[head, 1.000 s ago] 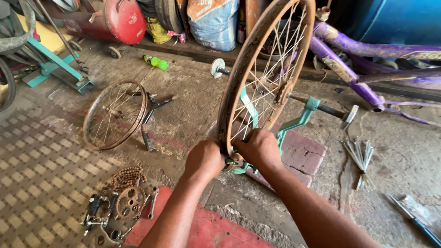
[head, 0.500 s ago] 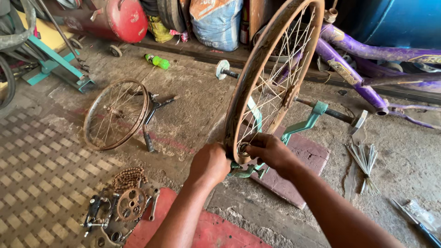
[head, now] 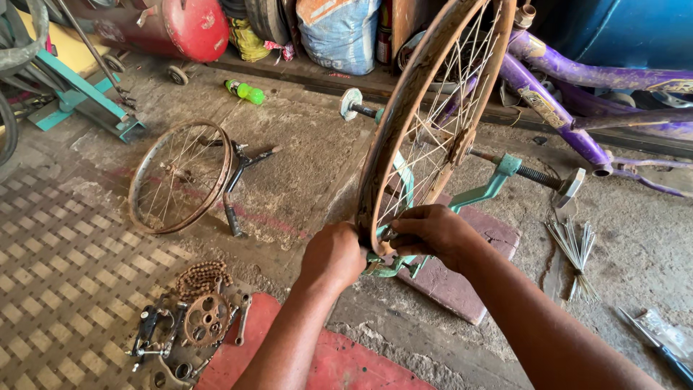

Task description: The person secures a bicycle wheel onto a green truing stand by tightening the axle nuts. They then rotate the wheel and use a spoke wrench to adjust the tension of the spokes.

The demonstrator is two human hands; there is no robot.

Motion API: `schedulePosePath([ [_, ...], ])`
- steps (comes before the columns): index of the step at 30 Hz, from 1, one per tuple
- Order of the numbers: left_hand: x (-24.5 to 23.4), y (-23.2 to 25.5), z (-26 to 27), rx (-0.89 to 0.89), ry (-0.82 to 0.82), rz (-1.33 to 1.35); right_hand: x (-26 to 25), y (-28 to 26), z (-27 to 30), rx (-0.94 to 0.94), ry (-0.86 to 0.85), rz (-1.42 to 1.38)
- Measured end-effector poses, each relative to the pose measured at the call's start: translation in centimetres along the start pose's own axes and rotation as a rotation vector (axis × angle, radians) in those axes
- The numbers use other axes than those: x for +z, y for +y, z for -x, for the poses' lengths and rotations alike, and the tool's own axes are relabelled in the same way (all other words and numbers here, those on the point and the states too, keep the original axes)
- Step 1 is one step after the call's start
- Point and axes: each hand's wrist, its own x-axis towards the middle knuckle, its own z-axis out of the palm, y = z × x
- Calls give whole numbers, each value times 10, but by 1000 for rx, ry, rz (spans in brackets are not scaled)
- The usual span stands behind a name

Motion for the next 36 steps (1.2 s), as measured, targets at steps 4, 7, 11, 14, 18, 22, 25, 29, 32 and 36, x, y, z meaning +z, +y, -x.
schedulePosePath([
  [4, 1, 0, -1, -4, -11, -17, 15, -6, 7, 14, 195, 626],
  [7, 0, 0, -1, -2, 27, -16, 27, -9, 16, -160, 309, 670],
  [11, -1, 1, 0, -4, -5, 42, 38, -18, 29, -178, 362, 884],
  [14, -1, 2, 0, -9, -46, 58, 45, -26, 37, -56, 360, 1068],
  [18, 0, 2, 0, 64, 52, 42, 47, -26, 31, -32, 378, 1017],
  [22, 3, 0, 0, 98, 80, 27, 41, -5, 13, -142, 366, 811],
  [25, 3, 2, 1, 41, 100, -3, 29, 12, 2, -250, 167, 306],
  [29, -2, 4, 2, 4, 43, 39, 12, 15, 1, -164, -25, 211],
  [32, -4, 5, 0, 3, 36, 31, 7, 7, 0, -173, -4, 288],
  [36, -2, 4, 0, -19, 6, 6, 4, -3, 3, -80, 161, 241],
])
